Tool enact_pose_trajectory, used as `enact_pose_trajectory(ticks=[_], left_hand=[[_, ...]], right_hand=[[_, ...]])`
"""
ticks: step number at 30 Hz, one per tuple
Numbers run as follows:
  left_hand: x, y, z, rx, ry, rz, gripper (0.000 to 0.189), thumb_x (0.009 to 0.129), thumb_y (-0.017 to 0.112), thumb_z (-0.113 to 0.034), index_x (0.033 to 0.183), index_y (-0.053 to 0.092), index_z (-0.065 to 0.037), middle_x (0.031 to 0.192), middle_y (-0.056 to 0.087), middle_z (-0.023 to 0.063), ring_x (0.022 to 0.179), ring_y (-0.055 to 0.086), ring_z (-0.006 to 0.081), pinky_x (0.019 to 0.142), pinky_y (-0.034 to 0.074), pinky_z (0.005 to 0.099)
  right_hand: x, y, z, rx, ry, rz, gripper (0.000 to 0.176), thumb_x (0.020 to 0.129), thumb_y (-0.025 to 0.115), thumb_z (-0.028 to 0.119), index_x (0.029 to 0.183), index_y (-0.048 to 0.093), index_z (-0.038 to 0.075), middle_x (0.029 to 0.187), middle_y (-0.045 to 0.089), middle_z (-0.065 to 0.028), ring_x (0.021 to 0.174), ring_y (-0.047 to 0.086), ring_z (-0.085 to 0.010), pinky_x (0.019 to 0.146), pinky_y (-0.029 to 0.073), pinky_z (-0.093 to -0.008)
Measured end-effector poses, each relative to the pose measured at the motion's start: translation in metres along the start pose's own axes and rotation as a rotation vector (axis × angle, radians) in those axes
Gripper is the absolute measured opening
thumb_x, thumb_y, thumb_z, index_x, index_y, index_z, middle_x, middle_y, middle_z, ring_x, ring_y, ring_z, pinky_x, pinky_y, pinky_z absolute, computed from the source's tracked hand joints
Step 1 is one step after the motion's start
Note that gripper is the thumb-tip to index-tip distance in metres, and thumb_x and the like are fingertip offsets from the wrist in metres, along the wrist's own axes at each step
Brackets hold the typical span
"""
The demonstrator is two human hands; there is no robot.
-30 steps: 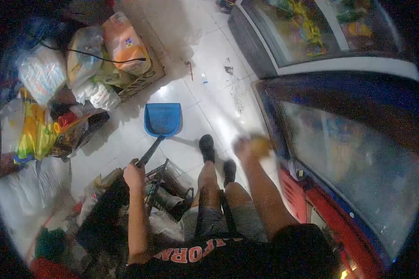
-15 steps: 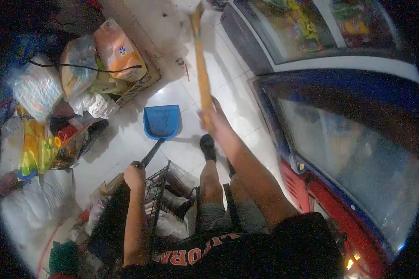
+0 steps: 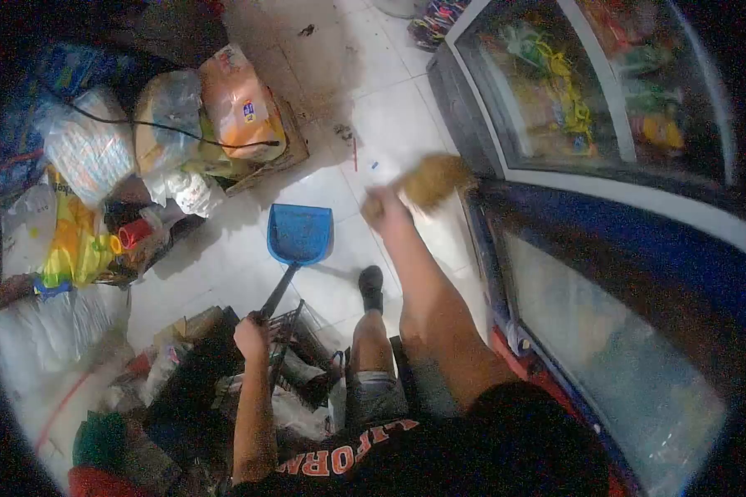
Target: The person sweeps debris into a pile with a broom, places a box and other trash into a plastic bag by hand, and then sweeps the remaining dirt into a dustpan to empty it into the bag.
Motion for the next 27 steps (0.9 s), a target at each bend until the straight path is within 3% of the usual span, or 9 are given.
enact_pose_trajectory(ticks=[1,3,6,12,16,17,23,26,27], left_hand=[[0.002,-0.002,-0.005,0.008,-0.016,0.008,0.018,0.065,0.052,-0.021,0.076,0.056,-0.007,0.064,0.054,0.0134,0.057,0.053,0.0278,0.051,0.044,0.0346],[0.002,0.000,-0.010,0.024,-0.042,-0.007,0.019,0.065,0.052,-0.021,0.078,0.056,-0.007,0.065,0.054,0.0133,0.057,0.053,0.0278,0.051,0.044,0.0349],[0.001,0.010,-0.016,0.021,-0.088,-0.012,0.021,0.065,0.053,-0.024,0.078,0.056,-0.007,0.071,0.054,0.0141,0.059,0.053,0.0287,0.052,0.044,0.0361],[-0.016,0.019,-0.025,-0.021,-0.165,0.054,0.027,0.067,0.052,-0.028,0.082,0.055,-0.007,0.083,0.051,0.0167,0.068,0.053,0.0291,0.055,0.044,0.0366],[-0.026,0.021,-0.027,-0.012,-0.210,0.094,0.033,0.068,0.051,-0.031,0.089,0.052,-0.006,0.086,0.051,0.0204,0.071,0.053,0.0293,0.058,0.044,0.0362],[-0.025,0.024,-0.028,-0.017,-0.217,0.093,0.033,0.068,0.051,-0.031,0.089,0.052,-0.006,0.086,0.051,0.0204,0.071,0.053,0.0293,0.058,0.044,0.0362],[-0.010,0.006,-0.035,0.004,-0.430,0.227,0.031,0.068,0.051,-0.030,0.085,0.051,-0.005,0.076,0.054,0.0178,0.070,0.054,0.0295,0.059,0.044,0.0375],[-0.005,-0.005,-0.031,0.075,-0.344,0.220,0.022,0.066,0.052,-0.024,0.077,0.053,-0.005,0.067,0.054,0.0155,0.063,0.053,0.0301,0.057,0.043,0.0379],[-0.005,-0.019,-0.037,0.087,-0.351,0.224,0.022,0.066,0.052,-0.024,0.077,0.053,-0.005,0.067,0.054,0.0155,0.063,0.053,0.0301,0.057,0.043,0.0379]], right_hand=[[0.025,0.029,0.010,0.027,0.082,0.237,0.012,0.064,0.049,0.007,0.056,0.041,0.010,0.050,0.039,-0.0030,0.043,0.039,-0.0145,0.038,0.034,-0.0239],[0.030,0.106,0.032,0.016,0.025,0.030,0.009,0.066,0.048,0.005,0.060,0.041,0.005,0.050,0.041,-0.0036,0.044,0.042,-0.0130,0.043,0.039,-0.0229],[0.078,0.138,0.069,-0.173,0.083,0.188,0.015,0.062,0.053,0.002,0.069,0.040,0.004,0.059,0.044,-0.0035,0.048,0.045,-0.0116,0.039,0.039,-0.0211],[0.001,0.064,0.090,-0.756,-0.040,0.048,0.035,0.061,0.055,0.012,0.092,0.037,0.013,0.064,0.043,-0.0039,0.044,0.042,-0.0109,0.034,0.035,-0.0207],[-0.153,0.040,0.063,-0.621,0.177,-0.156,0.027,0.067,0.048,0.011,0.092,0.039,0.007,0.063,0.045,-0.0025,0.054,0.046,-0.0105,0.043,0.038,-0.0213],[-0.154,0.008,0.048,-0.517,0.392,-0.020,0.026,0.067,0.048,0.010,0.091,0.039,0.007,0.064,0.044,-0.0028,0.053,0.046,-0.0097,0.043,0.039,-0.0209],[-0.089,0.047,0.029,-0.236,0.495,-0.105,0.009,0.069,0.049,0.011,0.070,0.042,0.005,0.058,0.042,-0.0018,0.048,0.044,-0.0083,0.042,0.038,-0.0170],[-0.026,0.126,0.026,-0.150,0.345,0.220,0.014,0.074,0.043,0.018,0.064,0.041,0.008,0.054,0.041,0.0000,0.050,0.043,-0.0089,0.044,0.036,-0.0182],[0.017,0.137,0.026,-0.083,0.359,0.589,0.014,0.074,0.041,0.017,0.064,0.040,0.008,0.054,0.041,0.0000,0.049,0.042,-0.0095,0.044,0.036,-0.0193]])
Point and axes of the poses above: each hand's wrist, its own x-axis towards the middle knuckle, its own y-axis out of the palm, z = x × y, the point moved 2 cm from there along x, towards the middle knuckle
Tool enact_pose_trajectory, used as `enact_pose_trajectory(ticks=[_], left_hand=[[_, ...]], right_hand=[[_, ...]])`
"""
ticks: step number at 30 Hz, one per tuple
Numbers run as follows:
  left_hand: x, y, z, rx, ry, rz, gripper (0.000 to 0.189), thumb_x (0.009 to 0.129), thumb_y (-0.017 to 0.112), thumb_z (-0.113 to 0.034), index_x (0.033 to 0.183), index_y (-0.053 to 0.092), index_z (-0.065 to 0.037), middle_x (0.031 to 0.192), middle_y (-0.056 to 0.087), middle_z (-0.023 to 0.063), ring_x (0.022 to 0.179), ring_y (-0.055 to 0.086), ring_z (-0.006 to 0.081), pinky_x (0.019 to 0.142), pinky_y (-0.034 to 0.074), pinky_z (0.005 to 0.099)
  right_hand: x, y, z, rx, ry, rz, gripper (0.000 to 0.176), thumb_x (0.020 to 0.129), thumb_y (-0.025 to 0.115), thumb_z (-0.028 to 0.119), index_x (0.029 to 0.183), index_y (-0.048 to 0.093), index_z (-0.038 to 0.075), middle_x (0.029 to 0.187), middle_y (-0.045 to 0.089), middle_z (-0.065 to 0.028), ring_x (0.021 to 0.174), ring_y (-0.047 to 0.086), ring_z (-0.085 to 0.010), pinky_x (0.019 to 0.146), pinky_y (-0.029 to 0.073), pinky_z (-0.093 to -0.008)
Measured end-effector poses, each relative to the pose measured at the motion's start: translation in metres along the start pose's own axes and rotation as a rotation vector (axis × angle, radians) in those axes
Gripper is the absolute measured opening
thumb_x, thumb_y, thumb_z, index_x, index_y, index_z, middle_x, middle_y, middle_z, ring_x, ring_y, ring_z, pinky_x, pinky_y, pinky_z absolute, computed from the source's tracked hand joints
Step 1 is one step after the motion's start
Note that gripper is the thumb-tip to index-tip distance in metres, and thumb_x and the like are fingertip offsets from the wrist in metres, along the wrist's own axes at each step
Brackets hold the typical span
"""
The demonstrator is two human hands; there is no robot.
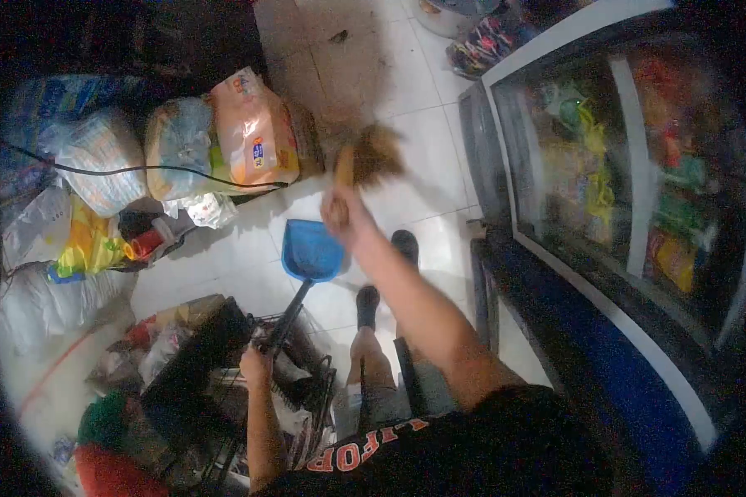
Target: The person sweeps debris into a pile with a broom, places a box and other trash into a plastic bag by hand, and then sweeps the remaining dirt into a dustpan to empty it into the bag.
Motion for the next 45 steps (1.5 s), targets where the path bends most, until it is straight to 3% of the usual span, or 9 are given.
enact_pose_trajectory(ticks=[7,17,19,28,29,30,35,37,45], left_hand=[[-0.054,-0.054,-0.017,0.010,0.145,-0.023,0.025,0.064,0.054,-0.025,0.081,0.054,-0.007,0.068,0.055,0.0150,0.062,0.053,0.0306,0.056,0.043,0.0385],[-0.069,-0.049,-0.030,0.002,0.067,0.090,0.028,0.063,0.055,-0.030,0.080,0.054,-0.008,0.067,0.055,0.0150,0.064,0.054,0.0300,0.056,0.044,0.0371],[-0.072,-0.046,-0.031,0.063,0.048,0.117,0.029,0.063,0.055,-0.030,0.079,0.054,-0.006,0.067,0.055,0.0149,0.063,0.054,0.0302,0.056,0.044,0.0372],[-0.093,-0.076,-0.048,-0.274,0.204,-0.026,0.024,0.061,0.056,-0.021,0.081,0.054,-0.008,0.073,0.053,0.0155,0.062,0.053,0.0303,0.055,0.042,0.0383],[-0.098,-0.083,-0.047,-0.206,0.220,-0.003,0.023,0.060,0.055,-0.015,0.082,0.055,-0.007,0.075,0.053,0.0150,0.064,0.053,0.0299,0.056,0.043,0.0366],[-0.102,-0.089,-0.048,-0.202,0.213,0.002,0.023,0.060,0.055,-0.015,0.082,0.055,-0.007,0.075,0.053,0.0150,0.064,0.053,0.0299,0.056,0.043,0.0366],[-0.105,-0.119,-0.066,-0.379,0.306,-0.049,0.028,0.058,0.055,-0.011,0.086,0.054,-0.009,0.074,0.054,0.0139,0.065,0.052,0.0295,0.057,0.043,0.0344],[-0.102,-0.142,-0.084,-0.379,0.370,-0.109,0.028,0.057,0.055,-0.010,0.085,0.054,-0.008,0.074,0.053,0.0139,0.065,0.052,0.0294,0.056,0.043,0.0345],[-0.067,-0.199,-0.117,-0.631,0.457,-0.124,0.020,0.066,0.055,-0.013,0.084,0.054,-0.002,0.073,0.055,0.0139,0.060,0.054,0.0265,0.053,0.043,0.0328]], right_hand=[[0.061,0.042,0.086,-0.154,-0.070,-0.220,0.008,0.070,0.047,0.013,0.068,0.042,0.007,0.055,0.044,-0.0014,0.047,0.043,-0.0085,0.037,0.035,-0.0187],[-0.195,0.042,0.085,-1.090,0.095,-0.480,0.043,0.061,0.053,0.007,0.102,0.041,0.002,0.063,0.048,-0.0053,0.035,0.042,-0.0098,0.028,0.033,-0.0209],[-0.201,0.023,0.104,-0.952,0.225,-0.677,0.060,0.061,0.055,0.010,0.115,0.029,0.008,0.079,0.052,-0.0083,0.061,0.050,-0.0162,0.049,0.042,-0.0267],[0.026,-0.035,0.225,-1.739,0.302,-0.399,0.032,0.066,0.047,0.018,0.096,0.048,0.006,0.070,0.050,-0.0033,0.060,0.047,-0.0136,0.051,0.038,-0.0274],[0.032,0.000,0.232,-1.650,0.173,-0.311,0.029,0.068,0.046,0.021,0.093,0.049,0.008,0.070,0.050,-0.0028,0.059,0.046,-0.0134,0.049,0.038,-0.0275],[0.049,0.024,0.228,-1.555,0.153,-0.676,0.031,0.070,0.044,0.023,0.098,0.045,0.009,0.069,0.050,-0.0026,0.056,0.046,-0.0138,0.044,0.037,-0.0269],[0.095,0.047,0.229,-1.508,0.136,-0.482,0.047,0.068,0.047,0.015,0.112,0.032,0.010,0.068,0.049,-0.0071,0.044,0.042,-0.0133,0.032,0.033,-0.0253],[0.098,0.039,0.225,-1.557,-0.231,-0.440,0.052,0.065,0.049,0.011,0.113,0.030,0.010,0.067,0.048,-0.0080,0.042,0.041,-0.0125,0.030,0.033,-0.0243],[-0.087,0.035,0.163,-0.990,-0.338,-0.783,0.058,0.062,0.053,0.009,0.114,0.027,0.011,0.075,0.048,-0.0066,0.051,0.045,-0.0118,0.037,0.037,-0.0230]])
Point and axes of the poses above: each hand's wrist, its own x-axis towards the middle knuckle, its own y-axis out of the palm, z = x × y, the point moved 2 cm from there along x, towards the middle knuckle
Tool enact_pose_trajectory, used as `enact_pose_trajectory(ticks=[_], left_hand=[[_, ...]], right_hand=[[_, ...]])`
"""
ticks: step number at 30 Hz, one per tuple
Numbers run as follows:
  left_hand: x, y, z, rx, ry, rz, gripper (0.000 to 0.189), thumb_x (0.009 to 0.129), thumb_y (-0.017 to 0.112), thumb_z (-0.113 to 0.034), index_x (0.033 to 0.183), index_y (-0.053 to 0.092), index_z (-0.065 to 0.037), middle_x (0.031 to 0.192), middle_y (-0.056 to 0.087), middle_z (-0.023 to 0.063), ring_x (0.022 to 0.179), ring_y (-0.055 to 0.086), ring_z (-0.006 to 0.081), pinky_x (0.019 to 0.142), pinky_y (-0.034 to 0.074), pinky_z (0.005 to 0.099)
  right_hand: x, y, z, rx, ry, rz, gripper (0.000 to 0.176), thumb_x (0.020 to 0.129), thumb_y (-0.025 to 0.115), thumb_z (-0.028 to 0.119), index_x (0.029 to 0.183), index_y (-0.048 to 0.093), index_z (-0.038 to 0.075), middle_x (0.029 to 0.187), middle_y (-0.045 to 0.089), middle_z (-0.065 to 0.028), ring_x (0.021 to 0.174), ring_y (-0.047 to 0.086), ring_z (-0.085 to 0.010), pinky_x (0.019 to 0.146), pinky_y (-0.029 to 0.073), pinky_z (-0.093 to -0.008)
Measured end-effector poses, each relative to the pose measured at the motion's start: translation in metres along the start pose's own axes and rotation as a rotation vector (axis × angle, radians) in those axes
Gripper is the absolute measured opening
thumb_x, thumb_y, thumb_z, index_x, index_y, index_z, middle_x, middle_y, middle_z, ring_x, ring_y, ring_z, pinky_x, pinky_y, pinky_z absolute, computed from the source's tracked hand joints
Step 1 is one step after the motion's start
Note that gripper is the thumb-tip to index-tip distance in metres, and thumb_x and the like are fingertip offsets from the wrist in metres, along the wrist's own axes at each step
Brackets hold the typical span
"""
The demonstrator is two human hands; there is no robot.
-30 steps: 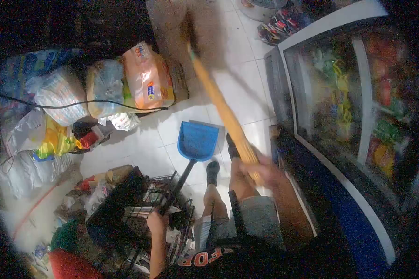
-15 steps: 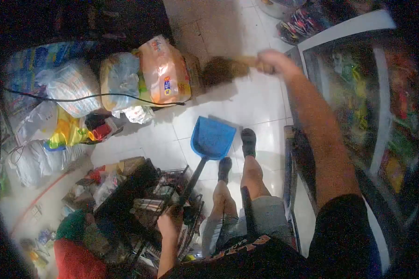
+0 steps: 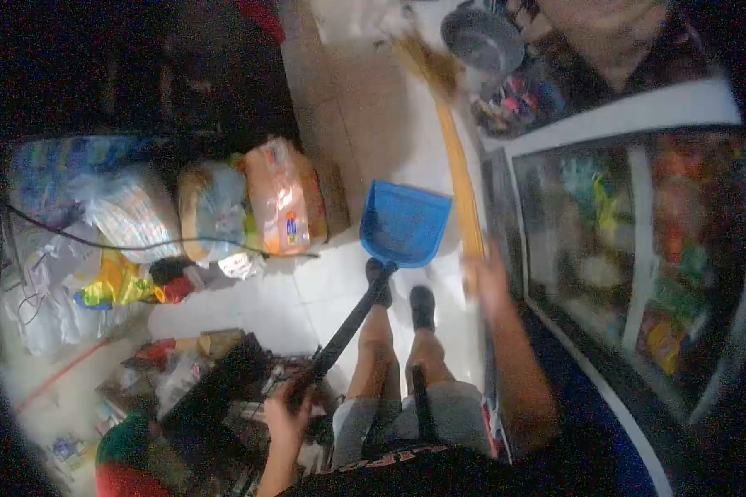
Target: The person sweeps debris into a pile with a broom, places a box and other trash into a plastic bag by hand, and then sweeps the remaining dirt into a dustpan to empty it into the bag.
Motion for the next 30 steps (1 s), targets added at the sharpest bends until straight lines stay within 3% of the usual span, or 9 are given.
enact_pose_trajectory(ticks=[4,7,9,10,12,15,21,26,30], left_hand=[[0.035,-0.026,-0.019,-0.397,-0.164,-0.043,0.020,0.072,0.050,-0.006,0.089,0.050,0.005,0.075,0.055,0.0113,0.067,0.051,0.0120,0.059,0.041,0.0257],[0.065,-0.035,-0.021,-0.697,-0.269,-0.030,0.021,0.072,0.049,-0.005,0.091,0.050,0.004,0.075,0.054,0.0089,0.067,0.048,0.0108,0.062,0.039,0.0230],[0.093,-0.047,-0.025,-0.711,-0.252,-0.052,0.019,0.072,0.049,-0.006,0.089,0.050,0.003,0.074,0.054,0.0086,0.066,0.047,0.0108,0.062,0.039,0.0226],[0.103,-0.055,-0.028,-0.708,-0.266,-0.079,0.018,0.073,0.048,-0.007,0.087,0.051,0.003,0.073,0.054,0.0082,0.065,0.047,0.0108,0.061,0.039,0.0222],[0.124,-0.079,-0.048,-0.757,-0.315,-0.076,0.016,0.073,0.049,-0.007,0.085,0.051,0.003,0.072,0.053,0.0072,0.065,0.046,0.0106,0.061,0.038,0.0218],[0.161,-0.096,-0.051,-0.800,-0.205,-0.146,0.013,0.073,0.049,-0.009,0.080,0.052,0.002,0.068,0.050,0.0027,0.060,0.043,0.0077,0.056,0.035,0.0185],[0.218,-0.141,-0.096,-1.021,-0.166,-0.314,0.013,0.073,0.049,-0.012,0.076,0.049,0.001,0.065,0.047,0.0005,0.054,0.038,0.0047,0.047,0.029,0.0153],[0.258,-0.168,-0.127,-0.906,-0.051,-0.598,0.016,0.074,0.049,-0.017,0.078,0.047,-0.002,0.065,0.043,-0.0005,0.052,0.036,0.0046,0.043,0.027,0.0155],[0.275,-0.178,-0.137,-0.993,-0.102,-0.586,0.019,0.074,0.048,-0.020,0.080,0.044,-0.003,0.066,0.043,0.0009,0.052,0.036,0.0062,0.044,0.028,0.0161]], right_hand=[[-0.108,-0.003,-0.015,0.292,0.250,-0.201,0.035,0.068,0.047,0.009,0.099,0.033,0.007,0.066,0.045,-0.0065,0.040,0.042,-0.0139,0.029,0.035,-0.0235],[-0.113,-0.017,-0.025,-0.405,-0.298,0.037,0.022,0.070,0.045,0.014,0.089,0.040,0.004,0.061,0.044,-0.0062,0.040,0.042,-0.0143,0.031,0.034,-0.0232],[-0.100,-0.001,-0.028,0.629,0.678,-0.257,0.017,0.071,0.045,0.019,0.078,0.044,0.003,0.052,0.041,-0.0043,0.039,0.041,-0.0126,0.032,0.034,-0.0222],[-0.081,0.000,-0.042,0.626,0.677,-0.257,0.017,0.071,0.045,0.019,0.078,0.044,0.003,0.052,0.041,-0.0043,0.039,0.041,-0.0126,0.032,0.034,-0.0222],[-0.017,0.022,-0.085,1.199,0.554,0.356,0.015,0.071,0.047,0.023,0.070,0.045,0.009,0.058,0.047,-0.0035,0.044,0.045,-0.0140,0.040,0.039,-0.0234],[0.040,0.128,0.036,0.932,0.517,-0.161,0.018,0.074,0.044,0.031,0.071,0.047,0.013,0.049,0.042,0.0002,0.044,0.042,-0.0125,0.041,0.036,-0.0220],[0.234,0.277,0.121,0.985,0.187,0.138,0.010,0.070,0.047,0.018,0.065,0.044,0.010,0.056,0.046,-0.0015,0.050,0.047,-0.0109,0.045,0.040,-0.0218],[0.261,0.269,0.189,0.918,0.153,0.449,0.010,0.067,0.048,0.014,0.066,0.043,0.006,0.057,0.046,-0.0027,0.047,0.046,-0.0091,0.036,0.035,-0.0160],[0.191,0.215,0.178,0.707,0.317,0.197,0.011,0.065,0.049,0.012,0.073,0.043,0.007,0.057,0.045,-0.0030,0.037,0.039,-0.0103,0.029,0.032,-0.0183]])
Point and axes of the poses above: each hand's wrist, its own x-axis towards the middle knuckle, its own y-axis out of the palm, z = x × y, the point moved 2 cm from there along x, towards the middle knuckle
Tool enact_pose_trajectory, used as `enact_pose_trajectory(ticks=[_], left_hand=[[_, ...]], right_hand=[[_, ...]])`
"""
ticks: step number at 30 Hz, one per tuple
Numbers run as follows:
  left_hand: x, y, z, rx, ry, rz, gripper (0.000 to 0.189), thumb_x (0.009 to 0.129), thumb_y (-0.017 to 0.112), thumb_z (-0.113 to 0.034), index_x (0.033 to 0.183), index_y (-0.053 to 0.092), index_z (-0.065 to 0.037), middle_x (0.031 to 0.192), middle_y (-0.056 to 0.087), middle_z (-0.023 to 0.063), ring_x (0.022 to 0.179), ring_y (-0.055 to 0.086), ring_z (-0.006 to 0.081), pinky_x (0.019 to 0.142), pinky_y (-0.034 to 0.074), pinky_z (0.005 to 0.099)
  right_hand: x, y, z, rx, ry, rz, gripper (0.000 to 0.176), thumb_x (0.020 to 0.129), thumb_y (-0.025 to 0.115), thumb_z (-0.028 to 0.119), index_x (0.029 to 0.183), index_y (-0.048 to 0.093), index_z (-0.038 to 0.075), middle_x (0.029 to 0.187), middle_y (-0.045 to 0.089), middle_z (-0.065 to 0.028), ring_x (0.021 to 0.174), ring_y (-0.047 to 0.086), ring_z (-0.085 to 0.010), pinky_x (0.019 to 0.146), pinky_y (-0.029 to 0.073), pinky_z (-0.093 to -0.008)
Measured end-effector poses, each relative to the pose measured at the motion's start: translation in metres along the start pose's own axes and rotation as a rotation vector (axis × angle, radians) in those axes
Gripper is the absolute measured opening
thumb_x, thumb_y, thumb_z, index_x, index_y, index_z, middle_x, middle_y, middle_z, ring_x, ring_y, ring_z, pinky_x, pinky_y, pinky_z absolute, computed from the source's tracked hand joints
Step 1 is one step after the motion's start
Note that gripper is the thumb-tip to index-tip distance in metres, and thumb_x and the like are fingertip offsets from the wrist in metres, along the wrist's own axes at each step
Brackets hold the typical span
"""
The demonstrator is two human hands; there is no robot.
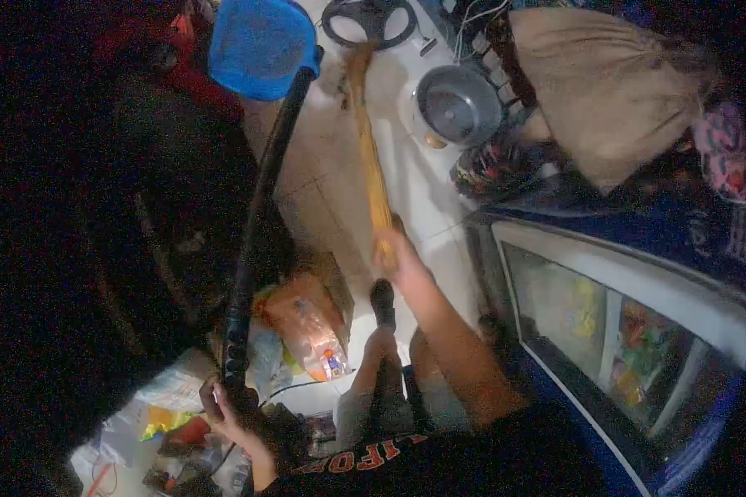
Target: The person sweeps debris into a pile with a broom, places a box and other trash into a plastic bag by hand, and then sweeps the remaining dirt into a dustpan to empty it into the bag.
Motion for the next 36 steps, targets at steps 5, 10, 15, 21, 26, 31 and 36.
enact_pose_trajectory(ticks=[5,10,15,21,26,31,36], left_hand=[[0.016,0.028,-0.024,-0.050,-0.079,-0.037,0.018,0.075,0.048,-0.020,0.079,0.044,-0.003,0.066,0.043,0.0006,0.053,0.036,0.0063,0.045,0.028,0.0169],[0.030,0.069,-0.039,0.088,0.030,-0.060,0.015,0.075,0.047,-0.018,0.078,0.044,-0.004,0.065,0.043,0.0003,0.055,0.035,0.0068,0.048,0.028,0.0185],[0.050,0.098,-0.054,0.077,-0.061,-0.092,0.015,0.076,0.044,-0.017,0.081,0.045,-0.003,0.075,0.045,0.0028,0.067,0.039,0.0106,0.061,0.032,0.0224],[0.069,0.153,-0.093,0.138,-0.132,-0.252,0.016,0.076,0.044,-0.014,0.085,0.045,-0.001,0.082,0.045,0.0036,0.074,0.040,0.0118,0.065,0.033,0.0230],[0.090,0.152,-0.083,0.092,-0.291,-0.145,0.022,0.073,0.050,-0.017,0.089,0.046,-0.001,0.084,0.047,0.0059,0.077,0.042,0.0130,0.059,0.035,0.0200],[0.115,0.162,-0.038,0.252,-0.155,-0.057,0.033,0.073,0.051,-0.022,0.094,0.044,0.002,0.083,0.047,0.0063,0.074,0.042,0.0150,0.064,0.035,0.0247],[0.137,0.168,-0.030,0.462,-0.249,0.044,0.038,0.074,0.047,-0.026,0.097,0.042,0.004,0.090,0.046,0.0119,0.083,0.043,0.0210,0.072,0.035,0.0299]], right_hand=[[-0.023,-0.036,-0.013,-0.169,-0.013,-0.192,0.017,0.065,0.050,0.014,0.080,0.047,0.006,0.056,0.044,-0.0027,0.037,0.040,-0.0106,0.032,0.035,-0.0197],[0.108,0.018,0.027,0.201,0.076,-0.034,0.015,0.062,0.053,0.016,0.057,0.040,0.010,0.049,0.041,-0.0015,0.040,0.038,-0.0123,0.040,0.034,-0.0220],[0.183,0.133,0.080,0.384,0.265,0.285,0.015,0.066,0.052,0.022,0.066,0.044,0.009,0.055,0.044,-0.0020,0.054,0.045,-0.0115,0.054,0.040,-0.0248],[0.137,0.099,0.159,0.055,0.149,-0.020,0.008,0.064,0.050,0.013,0.070,0.046,0.009,0.053,0.042,0.0008,0.043,0.041,-0.0081,0.036,0.034,-0.0173],[0.066,0.076,0.180,-0.373,-0.142,-0.038,0.064,0.061,0.050,0.003,0.116,0.019,0.017,0.067,0.044,-0.0047,0.050,0.046,-0.0139,0.037,0.039,-0.0237],[0.148,0.113,0.191,0.089,-0.102,-0.227,0.026,0.065,0.050,0.016,0.089,0.040,0.017,0.060,0.041,-0.0006,0.051,0.043,-0.0114,0.038,0.037,-0.0207],[0.225,0.166,0.231,0.154,0.027,-0.051,0.015,0.065,0.053,0.019,0.069,0.043,0.008,0.061,0.044,-0.0018,0.050,0.045,-0.0118,0.040,0.037,-0.0185]])
Point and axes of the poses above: each hand's wrist, its own x-axis towards the middle knuckle, its own y-axis out of the palm, z = x × y, the point moved 2 cm from there along x, towards the middle knuckle
